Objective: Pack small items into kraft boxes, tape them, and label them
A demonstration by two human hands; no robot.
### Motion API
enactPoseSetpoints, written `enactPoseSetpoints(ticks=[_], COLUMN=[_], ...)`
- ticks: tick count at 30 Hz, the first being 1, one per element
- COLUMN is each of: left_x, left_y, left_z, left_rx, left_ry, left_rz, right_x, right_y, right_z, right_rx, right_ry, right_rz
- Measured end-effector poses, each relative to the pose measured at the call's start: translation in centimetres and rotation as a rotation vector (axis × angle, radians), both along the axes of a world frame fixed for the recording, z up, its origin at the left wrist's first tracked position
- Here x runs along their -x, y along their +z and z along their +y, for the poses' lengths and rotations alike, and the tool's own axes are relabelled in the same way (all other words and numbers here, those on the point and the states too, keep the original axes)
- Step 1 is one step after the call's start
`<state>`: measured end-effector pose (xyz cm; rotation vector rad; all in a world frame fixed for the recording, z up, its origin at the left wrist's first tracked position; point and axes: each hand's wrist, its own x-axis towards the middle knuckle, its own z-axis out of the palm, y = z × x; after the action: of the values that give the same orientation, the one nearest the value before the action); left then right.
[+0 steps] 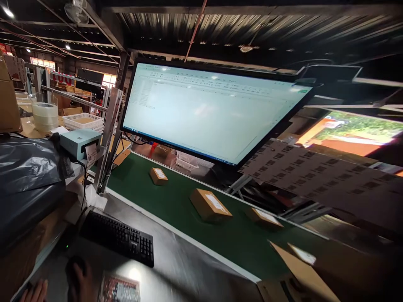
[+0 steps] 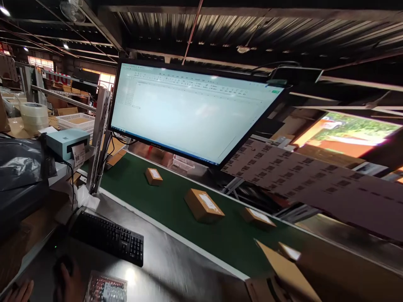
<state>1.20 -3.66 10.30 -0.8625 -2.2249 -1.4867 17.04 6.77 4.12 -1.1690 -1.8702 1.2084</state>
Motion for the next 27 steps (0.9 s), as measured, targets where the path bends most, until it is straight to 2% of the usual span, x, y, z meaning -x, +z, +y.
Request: enactPoseSetpoints(ticks=[1,2,3,4,5,7,8,11,15,20,23,27], left_x=[0.9,1.8,2.5,3.0,3.3,3.7,3.7,3.8,3.4,2.1,1.6,1.5], left_y=[1.7,3.8,5.9,7.9,9.3,10.4,10.1,8.9,8.8,8.7,8.0,7.2], left_z=[-0.9,-1.6,-1.8,-1.5,-0.8,1.5,2.6,5.8,9.7,13.4,14.2,14.4], left_rx=[0.314,0.607,0.823,0.947,0.993,1.066,1.071,0.997,0.955,0.947,0.957,0.949], left_ry=[-0.266,-0.396,-0.448,-0.504,-0.521,-0.565,-0.576,-0.597,-0.665,-0.695,-0.707,-0.743], left_rz=[0.029,0.052,0.074,0.102,0.120,0.142,0.148,0.145,0.121,0.086,0.077,0.082], right_x=[-0.4,-0.7,-1.1,-1.7,-2.4,-4.8,-6.4,-11.6,-16.2,-17.7,-17.9,-18.5], right_y=[2.0,4.4,6.9,9.3,11.2,13.3,13.5,12.7,11.7,10.0,8.6,6.9], right_z=[-0.4,-0.7,-0.8,-0.3,0.5,3.4,4.9,8.6,11.3,13.0,13.4,13.9], right_rx=[-0.049,-0.088,-0.120,-0.148,-0.160,-0.129,-0.096,-0.032,-0.036,-0.078,-0.070,-0.032], right_ry=[0.046,0.057,0.024,-0.034,-0.116,-0.316,-0.386,-0.576,-0.599,-0.540,-0.549,-0.640], right_rz=[-0.017,-0.035,-0.071,-0.124,-0.182,-0.296,-0.325,-0.501,-0.586,-0.607,-0.634,-0.672])
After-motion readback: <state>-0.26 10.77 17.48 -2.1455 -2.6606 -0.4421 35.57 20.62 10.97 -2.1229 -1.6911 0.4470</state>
